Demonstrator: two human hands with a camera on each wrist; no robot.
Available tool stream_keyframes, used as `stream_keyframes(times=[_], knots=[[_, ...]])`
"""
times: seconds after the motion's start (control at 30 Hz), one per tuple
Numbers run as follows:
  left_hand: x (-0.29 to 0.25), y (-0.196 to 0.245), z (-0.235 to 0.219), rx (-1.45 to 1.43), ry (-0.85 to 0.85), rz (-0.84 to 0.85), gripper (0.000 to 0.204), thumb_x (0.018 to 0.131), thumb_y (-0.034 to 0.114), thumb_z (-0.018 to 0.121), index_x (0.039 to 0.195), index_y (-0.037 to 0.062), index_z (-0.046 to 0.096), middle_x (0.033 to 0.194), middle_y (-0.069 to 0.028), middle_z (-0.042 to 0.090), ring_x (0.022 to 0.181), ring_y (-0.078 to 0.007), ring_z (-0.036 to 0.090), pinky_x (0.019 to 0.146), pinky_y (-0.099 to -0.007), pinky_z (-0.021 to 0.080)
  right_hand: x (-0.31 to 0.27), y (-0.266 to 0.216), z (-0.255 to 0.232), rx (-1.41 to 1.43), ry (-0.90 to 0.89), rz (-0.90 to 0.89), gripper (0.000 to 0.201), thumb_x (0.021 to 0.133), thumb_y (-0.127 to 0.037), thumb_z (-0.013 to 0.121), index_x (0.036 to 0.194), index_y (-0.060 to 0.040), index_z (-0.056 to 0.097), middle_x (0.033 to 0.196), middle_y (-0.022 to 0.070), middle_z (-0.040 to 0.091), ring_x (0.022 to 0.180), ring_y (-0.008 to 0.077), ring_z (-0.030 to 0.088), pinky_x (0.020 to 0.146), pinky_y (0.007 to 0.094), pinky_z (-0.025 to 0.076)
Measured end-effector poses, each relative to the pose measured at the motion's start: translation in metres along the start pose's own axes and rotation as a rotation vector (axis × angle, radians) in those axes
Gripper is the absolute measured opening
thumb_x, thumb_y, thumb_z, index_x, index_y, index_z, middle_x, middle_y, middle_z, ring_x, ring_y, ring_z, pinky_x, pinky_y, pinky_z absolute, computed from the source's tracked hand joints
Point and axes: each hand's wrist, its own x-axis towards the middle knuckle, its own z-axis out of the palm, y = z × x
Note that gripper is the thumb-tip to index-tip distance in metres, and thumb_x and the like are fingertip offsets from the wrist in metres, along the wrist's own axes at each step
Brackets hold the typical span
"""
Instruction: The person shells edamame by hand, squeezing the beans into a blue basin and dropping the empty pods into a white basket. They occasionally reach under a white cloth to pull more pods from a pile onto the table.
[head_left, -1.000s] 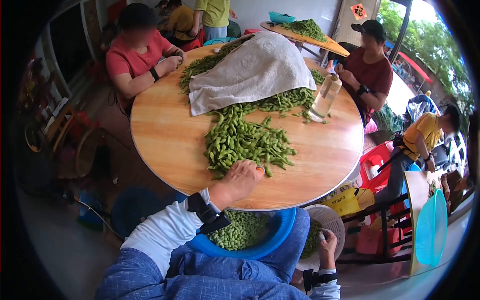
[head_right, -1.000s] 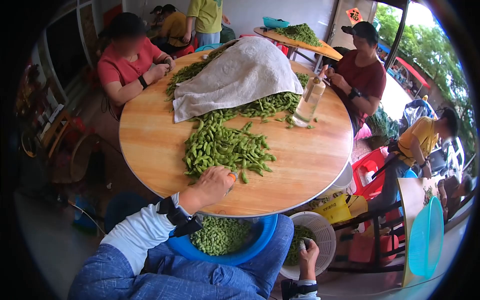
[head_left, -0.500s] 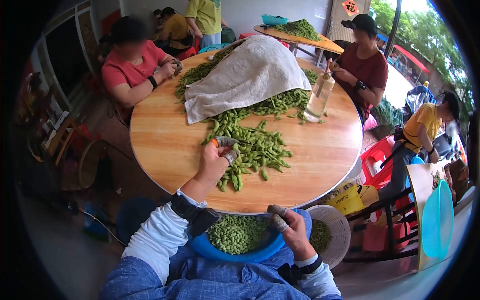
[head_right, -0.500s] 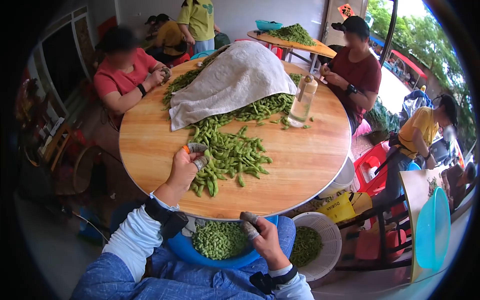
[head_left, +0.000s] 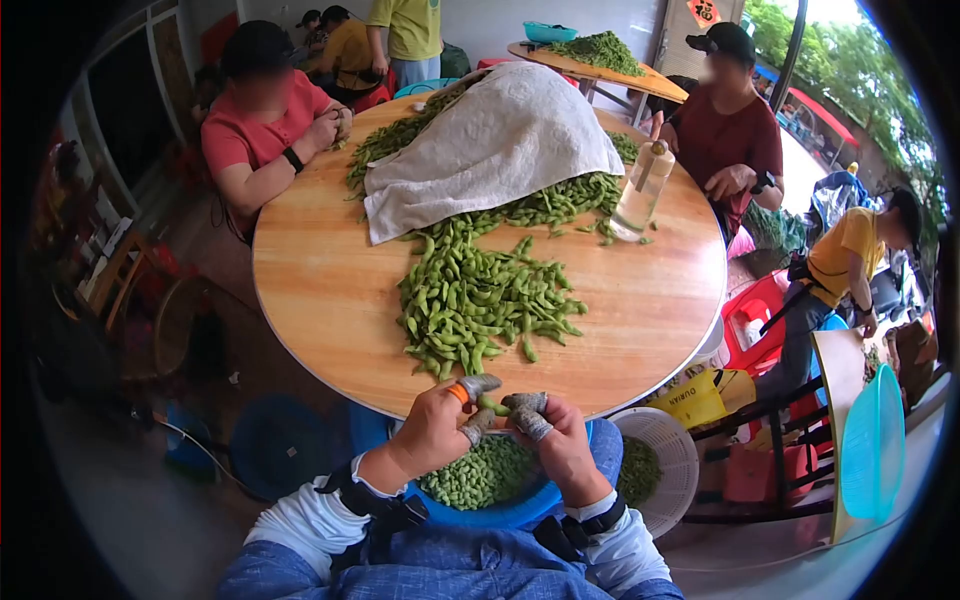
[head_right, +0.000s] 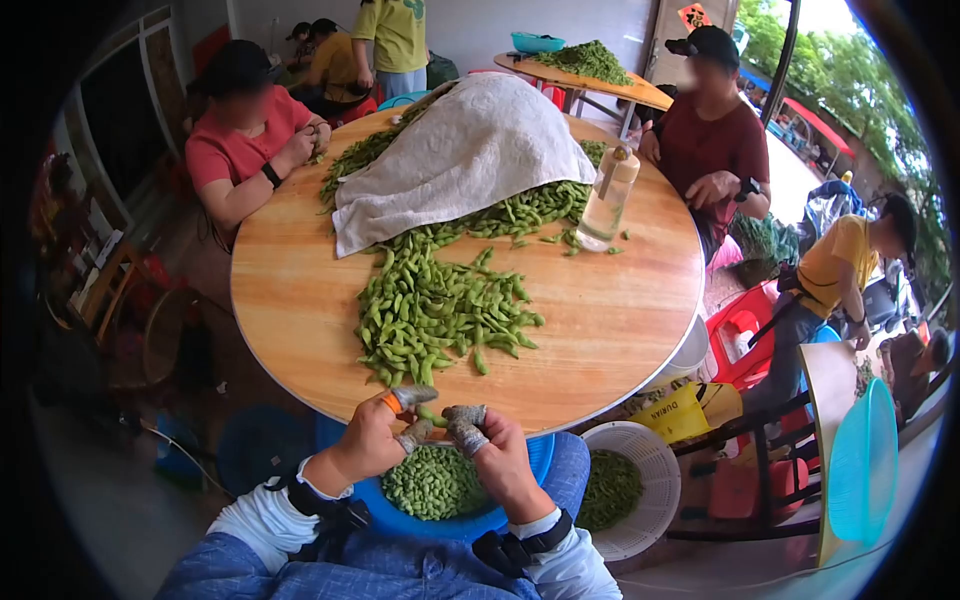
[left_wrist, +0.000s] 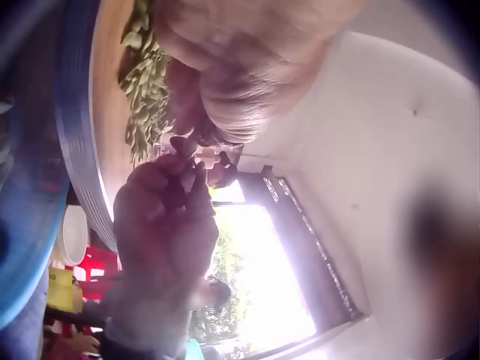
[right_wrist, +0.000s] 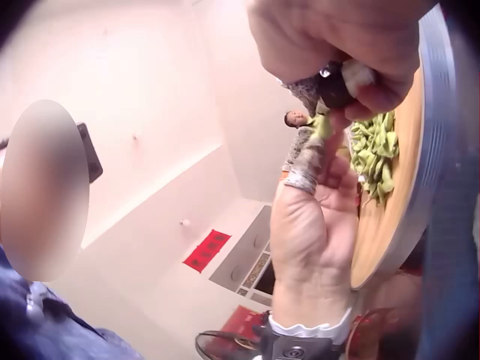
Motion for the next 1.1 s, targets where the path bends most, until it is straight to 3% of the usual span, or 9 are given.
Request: stream_keyframes(times=[0.1, 0.13, 0.23, 0.43, 0.63, 0.83, 1.1], knots=[[-0.004, -0.002, -0.008, 0.503, -0.229, 0.248, 0.022, 0.062, -0.002, 0.053, 0.084, -0.0013, 0.052, 0.072, -0.015, 0.054, 0.07, -0.0292, 0.055, 0.064, -0.036, 0.044, -0.007, -0.004, -0.001, -0.182, -0.088, -0.017, 0.021, 0.082, -0.006, 0.053, 0.101, 0.0023, 0.054, 0.088, 0.0033, 0.058, 0.082, 0.0096, 0.053, 0.073, 0.0232, 0.043], [-0.005, -0.009, -0.008, 0.452, -0.253, 0.243, 0.032, 0.059, 0.001, 0.055, 0.091, -0.0017, 0.054, 0.072, -0.0166, 0.052, 0.069, -0.0339, 0.052, 0.062, -0.0396, 0.042, -0.009, -0.004, -0.001, -0.239, -0.128, -0.036, 0.021, 0.082, -0.006, 0.053, 0.101, 0.0024, 0.054, 0.089, 0.0032, 0.058, 0.084, 0.0101, 0.053, 0.075, 0.0238, 0.043], [-0.011, -0.013, -0.003, 0.449, -0.287, 0.189, 0.02, 0.058, 0.002, 0.053, 0.077, -0.0014, 0.051, 0.07, -0.0149, 0.052, 0.071, -0.031, 0.053, 0.063, -0.0394, 0.043, -0.017, -0.006, 0.003, -0.072, -0.01, 0.043, 0.021, 0.082, -0.007, 0.053, 0.1, 0.0028, 0.054, 0.09, 0.0029, 0.058, 0.084, 0.0101, 0.053, 0.076, 0.0232, 0.042], [-0.023, -0.019, 0.007, 0.447, -0.132, 0.314, 0.021, 0.056, 0.005, 0.055, 0.076, -0.0011, 0.052, 0.074, -0.0129, 0.054, 0.07, -0.0296, 0.055, 0.062, -0.0383, 0.044, -0.028, -0.007, 0.005, -0.109, -0.032, 0.168, 0.023, 0.082, -0.019, 0.054, 0.097, -0.0006, 0.056, 0.082, 0.0005, 0.059, 0.075, 0.0073, 0.052, 0.066, 0.0188, 0.04], [-0.024, -0.011, 0.002, 0.546, -0.062, 0.421, 0.021, 0.06, 0.006, 0.054, 0.08, -0.0004, 0.055, 0.075, -0.0115, 0.054, 0.07, -0.0261, 0.055, 0.06, -0.0357, 0.045, -0.031, -0.003, 0.006, -0.038, -0.025, 0.154, 0.018, 0.082, -0.016, 0.053, 0.093, -0.0025, 0.057, 0.08, -0.002, 0.058, 0.07, 0.0043, 0.05, 0.061, 0.0174, 0.038], [-0.027, -0.016, 0.004, 0.591, -0.078, 0.452, 0.01, 0.065, 0.008, 0.053, 0.073, 0.0013, 0.056, 0.073, -0.0097, 0.054, 0.069, -0.0245, 0.055, 0.058, -0.036, 0.045, -0.031, 0.002, 0.005, -0.078, -0.021, 0.151, 0.022, 0.081, -0.02, 0.055, 0.093, -0.0021, 0.057, 0.08, 0.0006, 0.058, 0.07, 0.0072, 0.051, 0.062, 0.018, 0.039], [-0.034, -0.027, 0.011, 0.54, -0.066, 0.429, 0.01, 0.064, 0.01, 0.056, 0.069, 0.0008, 0.056, 0.077, -0.0124, 0.056, 0.07, -0.0272, 0.056, 0.062, -0.0363, 0.046, -0.033, 0.01, 0.004, -0.119, -0.021, 0.117, 0.016, 0.083, -0.012, 0.05, 0.093, -0.0002, 0.055, 0.082, -0.0002, 0.057, 0.072, 0.0052, 0.05, 0.063, 0.018, 0.039]])
